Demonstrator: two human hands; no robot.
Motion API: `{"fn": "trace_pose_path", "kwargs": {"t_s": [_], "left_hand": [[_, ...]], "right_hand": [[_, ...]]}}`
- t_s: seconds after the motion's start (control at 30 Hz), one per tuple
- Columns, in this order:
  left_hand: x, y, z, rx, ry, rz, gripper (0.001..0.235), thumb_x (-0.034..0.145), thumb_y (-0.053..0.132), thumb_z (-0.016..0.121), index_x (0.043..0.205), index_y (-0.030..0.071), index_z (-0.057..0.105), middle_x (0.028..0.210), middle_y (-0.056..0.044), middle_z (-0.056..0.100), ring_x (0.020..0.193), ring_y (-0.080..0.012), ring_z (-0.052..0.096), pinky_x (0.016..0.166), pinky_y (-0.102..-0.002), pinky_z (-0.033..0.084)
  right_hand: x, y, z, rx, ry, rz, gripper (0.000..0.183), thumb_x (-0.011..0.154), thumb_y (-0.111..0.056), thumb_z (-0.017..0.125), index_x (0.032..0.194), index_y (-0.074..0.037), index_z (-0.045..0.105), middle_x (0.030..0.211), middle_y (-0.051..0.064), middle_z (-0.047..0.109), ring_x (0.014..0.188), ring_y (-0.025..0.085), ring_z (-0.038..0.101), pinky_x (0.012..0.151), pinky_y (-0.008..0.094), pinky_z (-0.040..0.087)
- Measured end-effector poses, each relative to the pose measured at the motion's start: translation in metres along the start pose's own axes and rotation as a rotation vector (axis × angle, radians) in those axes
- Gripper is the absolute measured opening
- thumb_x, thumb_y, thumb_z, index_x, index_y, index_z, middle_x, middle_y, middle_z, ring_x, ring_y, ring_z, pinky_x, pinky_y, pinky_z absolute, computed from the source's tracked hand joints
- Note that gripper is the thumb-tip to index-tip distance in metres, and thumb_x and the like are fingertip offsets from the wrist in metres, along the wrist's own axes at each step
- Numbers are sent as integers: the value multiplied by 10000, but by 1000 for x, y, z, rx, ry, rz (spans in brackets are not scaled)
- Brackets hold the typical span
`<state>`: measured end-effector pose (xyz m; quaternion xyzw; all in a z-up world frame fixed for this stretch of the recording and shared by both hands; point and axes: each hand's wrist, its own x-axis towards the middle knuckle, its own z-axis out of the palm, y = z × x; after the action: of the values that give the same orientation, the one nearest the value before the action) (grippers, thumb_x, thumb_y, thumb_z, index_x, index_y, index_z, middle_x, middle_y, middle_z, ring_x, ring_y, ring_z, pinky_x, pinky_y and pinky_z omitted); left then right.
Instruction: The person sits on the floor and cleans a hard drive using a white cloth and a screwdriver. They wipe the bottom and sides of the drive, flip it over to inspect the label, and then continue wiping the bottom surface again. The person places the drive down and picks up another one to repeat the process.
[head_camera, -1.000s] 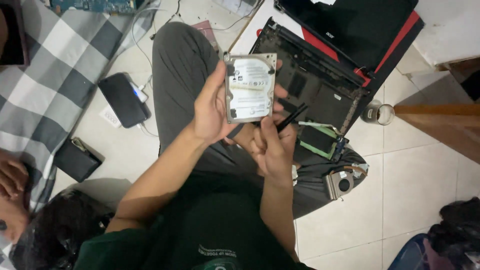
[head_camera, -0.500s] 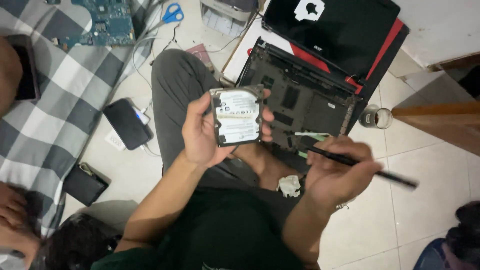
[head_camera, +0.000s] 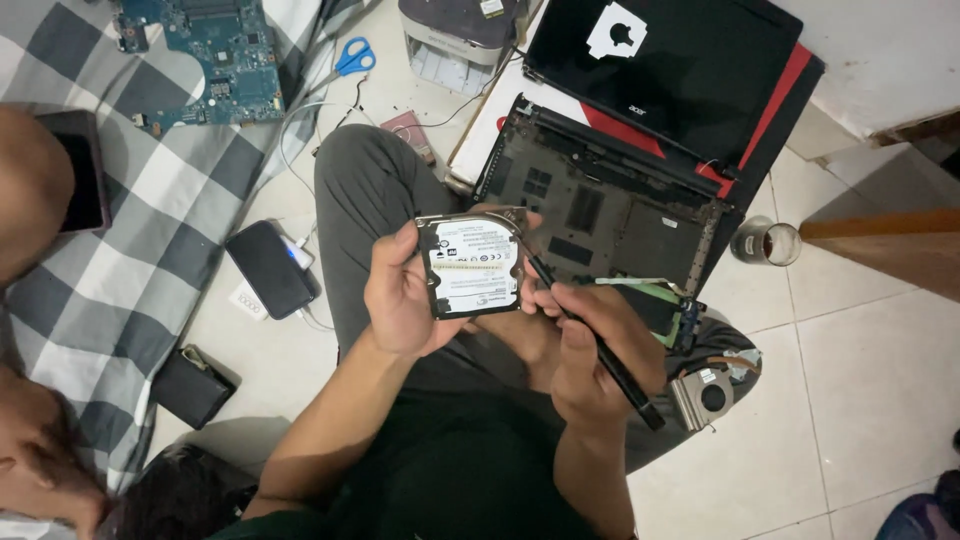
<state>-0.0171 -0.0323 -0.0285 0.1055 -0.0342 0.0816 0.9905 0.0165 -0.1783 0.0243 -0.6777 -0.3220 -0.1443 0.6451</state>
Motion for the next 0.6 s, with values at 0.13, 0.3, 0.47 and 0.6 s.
{"fn": "trace_pose_path", "kwargs": {"t_s": [0.13, 0.3, 0.47, 0.6], "left_hand": [[-1, 0, 2, -3, 7, 11, 756, 977, 525, 363, 1353, -83, 606, 1229, -391, 641, 1081, -529, 680, 1000, -702, 519], [0, 2, 12, 26, 23, 8, 724, 996, 549, 376, 1309, -36, 667, 1205, -315, 696, 1113, -450, 697, 984, -599, 576], [-2, 2, 32, 41, 44, 2, 676, 1013, 527, 397, 1266, -17, 707, 1165, -275, 730, 1083, -384, 724, 934, -520, 621], [-1, 0, 32, 20, 60, 1, 664, 1006, 526, 409, 1262, -10, 706, 1133, -254, 746, 1045, -365, 741, 912, -493, 638]], "right_hand": [[-2, -2, -1, -28, 10, -25, 263, 957, -59, 592, 951, 175, 714, 769, 233, 734, 633, 279, 732, 613, 339, 617], [-2, 0, -4, -29, -10, -47, 256, 961, -58, 589, 964, 159, 725, 786, 228, 739, 667, 292, 748, 630, 334, 614], [1, -3, -2, -13, -14, -33, 238, 951, -34, 584, 954, 160, 721, 784, 218, 741, 668, 287, 756, 636, 335, 621], [-4, 0, -4, 24, 13, 14, 234, 957, -27, 573, 984, 175, 688, 793, 235, 734, 660, 302, 746, 623, 351, 624]]}}
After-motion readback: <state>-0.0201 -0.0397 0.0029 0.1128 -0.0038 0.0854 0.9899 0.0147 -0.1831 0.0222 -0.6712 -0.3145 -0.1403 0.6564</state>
